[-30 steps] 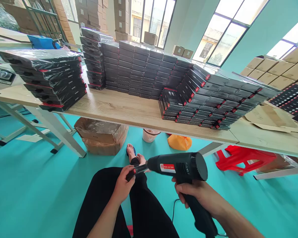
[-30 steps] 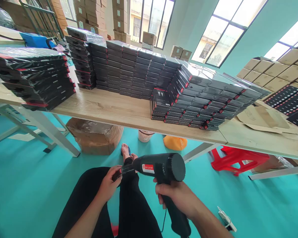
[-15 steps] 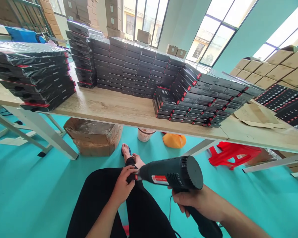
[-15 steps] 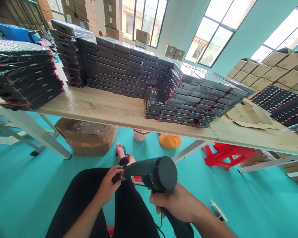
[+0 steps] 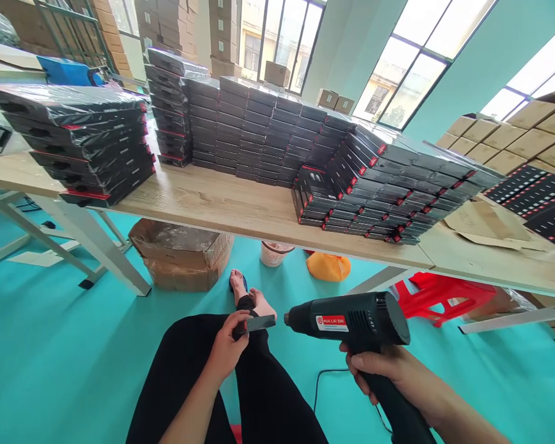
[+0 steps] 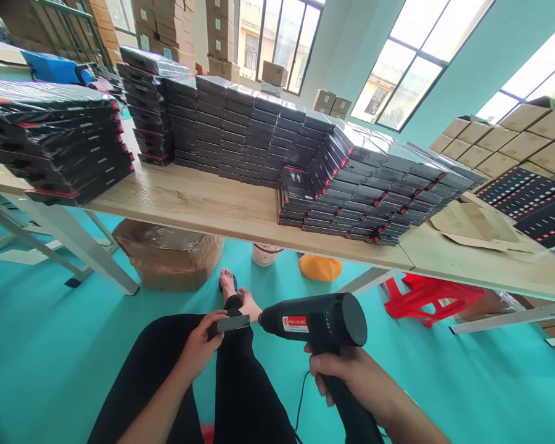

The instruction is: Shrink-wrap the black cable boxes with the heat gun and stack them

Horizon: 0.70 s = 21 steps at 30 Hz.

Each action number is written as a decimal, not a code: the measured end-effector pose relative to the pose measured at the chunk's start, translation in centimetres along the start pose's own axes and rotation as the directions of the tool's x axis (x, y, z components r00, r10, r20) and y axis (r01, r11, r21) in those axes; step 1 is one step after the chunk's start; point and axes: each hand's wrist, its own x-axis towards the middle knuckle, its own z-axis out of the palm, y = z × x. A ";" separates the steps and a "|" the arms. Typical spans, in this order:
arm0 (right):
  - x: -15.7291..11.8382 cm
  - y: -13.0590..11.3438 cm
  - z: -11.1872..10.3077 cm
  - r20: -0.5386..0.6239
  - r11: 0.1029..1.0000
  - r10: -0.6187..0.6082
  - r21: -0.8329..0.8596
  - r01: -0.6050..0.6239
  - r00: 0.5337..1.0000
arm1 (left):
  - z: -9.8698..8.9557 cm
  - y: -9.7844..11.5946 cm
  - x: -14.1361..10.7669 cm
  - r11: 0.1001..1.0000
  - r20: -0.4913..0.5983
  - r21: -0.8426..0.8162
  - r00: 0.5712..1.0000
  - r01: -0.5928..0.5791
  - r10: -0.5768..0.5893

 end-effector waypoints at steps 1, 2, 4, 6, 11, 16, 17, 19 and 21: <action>0.0 0.2 -0.1 0.009 1.000 -0.008 0.030 0.008 1.000 | -0.1 -0.1 0.1 0.999 0.017 0.047 1.000 -0.011 0.011; 0.0 0.4 -0.1 0.020 0.998 -0.019 0.054 0.018 1.000 | -0.1 -0.3 0.2 0.996 0.034 0.087 0.999 -0.023 0.020; 0.1 0.5 0.1 0.026 0.995 -0.030 0.093 0.028 0.999 | -0.1 -0.5 0.2 0.989 0.058 0.142 0.998 -0.041 0.034; 0.3 0.5 0.3 0.012 0.994 -0.032 0.108 0.031 0.999 | -0.1 -0.7 0.2 0.983 0.062 0.178 0.997 -0.053 0.042; 0.6 0.3 0.3 0.064 0.997 -0.053 0.057 0.049 0.997 | -0.3 -1.1 0.2 0.977 0.043 0.200 0.997 -0.078 0.071; 0.3 -0.2 0.5 0.075 1.000 -0.021 -0.016 0.022 0.997 | -0.2 -1.0 0.1 0.975 0.043 0.202 0.995 -0.095 0.088; 0.2 -0.3 0.6 0.100 1.000 -0.020 -0.018 0.022 0.995 | -0.1 -0.9 0.1 0.973 0.047 0.212 0.995 -0.094 0.086; 0.1 -0.3 0.9 0.102 0.999 -0.033 -0.016 0.034 0.994 | -0.1 -0.8 0.1 0.968 0.050 0.232 0.995 -0.095 0.086; 0.0 -0.3 1.4 0.037 0.998 -0.042 -0.034 0.043 0.998 | -0.1 -0.7 0.0 0.963 0.056 0.249 0.994 -0.102 0.091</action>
